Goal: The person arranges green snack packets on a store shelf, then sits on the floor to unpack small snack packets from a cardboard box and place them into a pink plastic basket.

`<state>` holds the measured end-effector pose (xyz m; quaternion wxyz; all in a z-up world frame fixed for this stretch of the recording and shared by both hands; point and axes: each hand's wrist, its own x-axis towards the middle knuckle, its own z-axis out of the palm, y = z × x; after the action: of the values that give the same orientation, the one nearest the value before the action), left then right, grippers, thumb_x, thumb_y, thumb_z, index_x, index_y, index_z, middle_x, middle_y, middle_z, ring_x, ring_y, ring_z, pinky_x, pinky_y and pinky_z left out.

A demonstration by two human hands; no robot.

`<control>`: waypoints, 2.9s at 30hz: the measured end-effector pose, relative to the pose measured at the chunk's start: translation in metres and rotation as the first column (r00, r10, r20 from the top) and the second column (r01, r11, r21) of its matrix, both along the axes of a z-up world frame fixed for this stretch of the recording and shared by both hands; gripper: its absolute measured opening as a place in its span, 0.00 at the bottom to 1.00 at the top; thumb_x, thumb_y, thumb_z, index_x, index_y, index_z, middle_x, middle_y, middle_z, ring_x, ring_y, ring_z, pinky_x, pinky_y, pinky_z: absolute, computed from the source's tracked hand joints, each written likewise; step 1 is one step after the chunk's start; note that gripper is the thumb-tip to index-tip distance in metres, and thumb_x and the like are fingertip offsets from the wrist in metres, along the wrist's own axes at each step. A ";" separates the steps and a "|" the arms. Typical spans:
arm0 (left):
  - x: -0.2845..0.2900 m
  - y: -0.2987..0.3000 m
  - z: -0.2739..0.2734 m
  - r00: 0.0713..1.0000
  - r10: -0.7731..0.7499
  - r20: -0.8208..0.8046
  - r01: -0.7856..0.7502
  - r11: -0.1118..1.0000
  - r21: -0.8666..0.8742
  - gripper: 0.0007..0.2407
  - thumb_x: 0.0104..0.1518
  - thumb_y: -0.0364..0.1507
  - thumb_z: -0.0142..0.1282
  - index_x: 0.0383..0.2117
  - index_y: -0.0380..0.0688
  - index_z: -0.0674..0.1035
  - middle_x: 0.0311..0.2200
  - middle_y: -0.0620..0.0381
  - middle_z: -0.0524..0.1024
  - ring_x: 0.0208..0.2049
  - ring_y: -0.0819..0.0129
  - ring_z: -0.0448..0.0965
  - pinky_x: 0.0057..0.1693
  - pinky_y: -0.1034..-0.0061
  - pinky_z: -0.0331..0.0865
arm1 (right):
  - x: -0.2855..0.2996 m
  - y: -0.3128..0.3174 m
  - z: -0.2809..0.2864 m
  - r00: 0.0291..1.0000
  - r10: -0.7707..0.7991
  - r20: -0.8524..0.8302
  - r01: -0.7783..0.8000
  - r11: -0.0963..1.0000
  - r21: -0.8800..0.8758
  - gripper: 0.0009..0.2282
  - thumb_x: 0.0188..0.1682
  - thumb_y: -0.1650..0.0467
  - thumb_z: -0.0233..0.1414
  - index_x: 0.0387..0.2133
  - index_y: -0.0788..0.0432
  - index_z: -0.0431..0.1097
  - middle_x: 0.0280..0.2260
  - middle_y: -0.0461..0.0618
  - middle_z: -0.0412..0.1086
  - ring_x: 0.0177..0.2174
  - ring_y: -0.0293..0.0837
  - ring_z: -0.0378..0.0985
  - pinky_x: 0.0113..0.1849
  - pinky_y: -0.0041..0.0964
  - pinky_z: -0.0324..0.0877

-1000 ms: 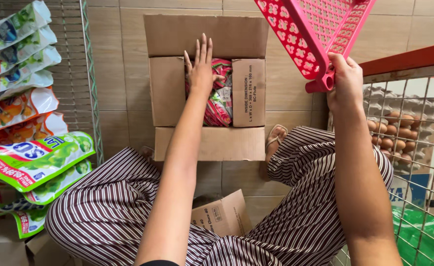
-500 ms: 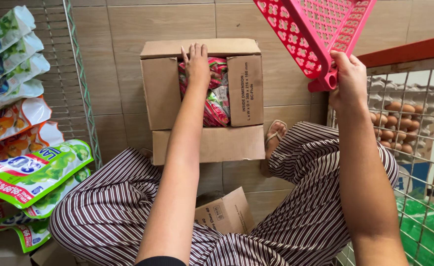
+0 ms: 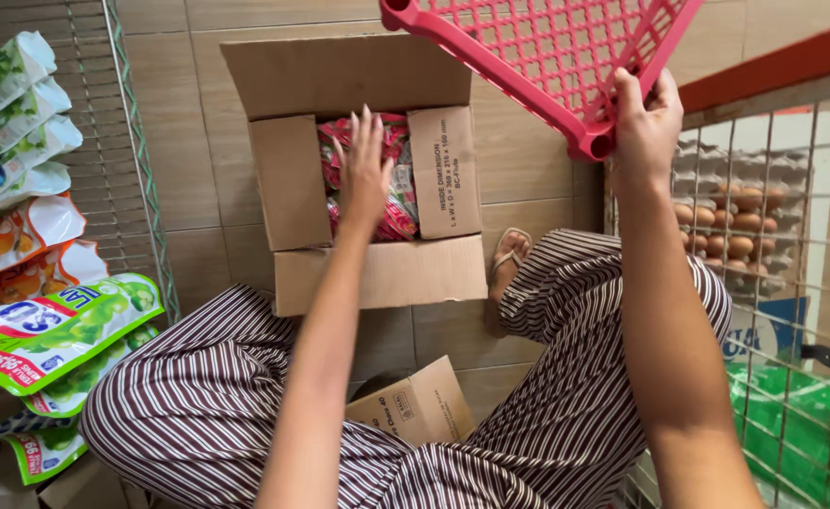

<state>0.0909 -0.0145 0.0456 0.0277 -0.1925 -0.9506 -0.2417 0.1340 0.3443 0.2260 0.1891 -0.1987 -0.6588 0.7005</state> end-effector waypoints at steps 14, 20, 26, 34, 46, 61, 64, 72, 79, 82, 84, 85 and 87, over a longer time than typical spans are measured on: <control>0.106 0.090 0.023 0.975 -0.176 0.139 0.146 0.968 0.205 0.24 0.58 0.25 0.56 0.64 0.43 0.69 0.75 0.52 0.46 0.76 0.54 0.42 0.73 0.40 0.39 | 0.021 0.017 0.003 0.997 -0.065 -0.045 0.061 0.993 -0.100 0.06 0.57 0.74 0.54 0.45 0.64 0.72 0.34 0.45 0.74 0.31 0.33 0.75 0.34 0.30 0.73; 0.109 0.149 -0.024 0.948 -0.297 0.112 0.305 0.950 -0.064 0.31 0.61 0.32 0.53 0.73 0.50 0.59 0.74 0.60 0.48 0.74 0.63 0.48 0.75 0.48 0.40 | 0.022 0.019 0.002 0.998 -0.065 -0.016 0.063 0.995 -0.074 0.06 0.57 0.73 0.54 0.44 0.64 0.72 0.35 0.45 0.74 0.32 0.34 0.76 0.36 0.30 0.73; 0.114 0.176 -0.090 0.951 -0.306 0.036 0.274 0.786 -0.555 0.27 0.67 0.41 0.40 0.72 0.49 0.57 0.75 0.59 0.43 0.75 0.64 0.37 0.74 0.48 0.29 | 0.020 0.014 0.008 1.000 -0.020 -0.005 0.020 0.997 -0.071 0.06 0.57 0.74 0.54 0.44 0.64 0.72 0.36 0.46 0.75 0.33 0.34 0.76 0.37 0.29 0.74; 0.115 0.178 -0.084 0.949 -0.314 0.020 0.264 0.762 -0.591 0.28 0.68 0.43 0.38 0.73 0.50 0.55 0.75 0.57 0.41 0.75 0.62 0.36 0.74 0.49 0.27 | 0.015 0.011 -0.002 1.000 0.018 0.021 -0.018 1.000 0.002 0.04 0.58 0.74 0.56 0.42 0.62 0.72 0.34 0.44 0.74 0.31 0.33 0.74 0.35 0.28 0.72; 0.075 -0.012 -0.045 0.967 0.127 -0.223 -0.198 0.922 -0.332 0.30 0.68 0.45 0.46 0.71 0.41 0.57 0.68 0.45 0.61 0.64 0.56 0.63 0.72 0.52 0.53 | -0.006 -0.009 -0.012 0.988 0.143 0.052 -0.140 0.989 -0.042 0.02 0.59 0.73 0.55 0.39 0.61 0.72 0.31 0.45 0.73 0.27 0.35 0.75 0.30 0.29 0.72; 0.025 -0.222 -0.064 0.985 0.133 -0.114 -0.174 0.676 -0.716 0.24 0.60 0.36 0.52 0.60 0.35 0.67 0.59 0.36 0.67 0.61 0.47 0.71 0.68 0.47 0.42 | -0.006 -0.062 0.002 0.964 0.226 0.140 -0.244 0.961 0.131 0.04 0.60 0.72 0.54 0.38 0.62 0.70 0.30 0.46 0.73 0.25 0.35 0.76 0.27 0.29 0.70; 0.039 -0.221 -0.086 0.931 0.313 -0.188 -0.365 0.815 -0.449 0.28 0.56 0.37 0.55 0.61 0.34 0.66 0.62 0.33 0.64 0.63 0.44 0.70 0.67 0.41 0.35 | -0.009 -0.069 0.003 0.963 0.216 0.159 -0.235 0.966 0.110 0.04 0.61 0.72 0.54 0.39 0.61 0.71 0.30 0.45 0.74 0.25 0.34 0.76 0.26 0.28 0.70; 0.042 -0.216 -0.106 0.826 0.462 0.323 -0.415 0.886 -0.205 0.28 0.58 0.31 0.53 0.67 0.43 0.63 0.65 0.50 0.63 0.64 0.60 0.65 0.66 0.29 0.24 | -0.011 -0.075 -0.002 0.964 0.225 0.139 -0.242 0.964 0.114 0.04 0.62 0.73 0.55 0.42 0.63 0.72 0.33 0.45 0.73 0.28 0.33 0.75 0.30 0.28 0.71; 0.036 -0.232 -0.079 0.877 0.374 0.301 -0.416 0.905 0.090 0.24 0.57 0.35 0.60 0.61 0.48 0.72 0.67 0.49 0.61 0.69 0.53 0.57 0.67 0.33 0.36 | -0.011 -0.074 -0.002 0.959 0.206 0.196 -0.230 0.967 0.109 0.03 0.60 0.73 0.54 0.40 0.63 0.71 0.32 0.44 0.74 0.28 0.33 0.76 0.31 0.28 0.73; 0.042 -0.236 -0.068 0.835 0.396 0.383 -0.426 0.905 -0.008 0.24 0.58 0.35 0.61 0.62 0.48 0.71 0.68 0.49 0.58 0.70 0.50 0.52 0.67 0.30 0.34 | -0.005 -0.070 -0.002 0.966 0.203 0.158 -0.223 0.967 0.124 0.03 0.61 0.74 0.54 0.42 0.63 0.73 0.34 0.45 0.75 0.30 0.32 0.76 0.33 0.27 0.73; 0.043 -0.232 -0.067 0.802 0.460 0.380 -0.426 0.888 -0.174 0.24 0.59 0.35 0.61 0.62 0.48 0.71 0.69 0.50 0.57 0.71 0.49 0.48 0.67 0.28 0.32 | -0.005 -0.065 -0.003 0.969 0.198 0.146 -0.218 0.967 0.134 0.04 0.61 0.74 0.53 0.42 0.64 0.73 0.35 0.45 0.76 0.31 0.32 0.76 0.34 0.27 0.73; 0.047 -0.228 -0.069 0.827 0.462 0.320 -0.420 0.887 -0.192 0.24 0.59 0.35 0.61 0.63 0.48 0.70 0.69 0.50 0.56 0.72 0.48 0.47 0.67 0.27 0.31 | -0.003 -0.062 -0.003 0.973 0.201 0.117 -0.215 0.969 0.124 0.03 0.61 0.74 0.53 0.42 0.64 0.72 0.34 0.45 0.75 0.30 0.33 0.76 0.34 0.28 0.73; 0.056 -0.220 -0.071 0.864 0.451 0.226 -0.428 0.892 -0.145 0.26 0.59 0.33 0.60 0.65 0.44 0.68 0.71 0.47 0.53 0.73 0.45 0.44 0.69 0.32 0.36 | 0.002 -0.057 -0.006 0.978 0.202 0.061 -0.207 0.974 0.097 0.03 0.61 0.75 0.54 0.42 0.65 0.71 0.33 0.45 0.73 0.30 0.34 0.75 0.34 0.29 0.73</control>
<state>0.1464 -0.2341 -0.0258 -0.0481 0.0606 -0.9749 -0.2088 0.1358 0.2877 0.2201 0.1093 -0.1375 -0.7156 0.6761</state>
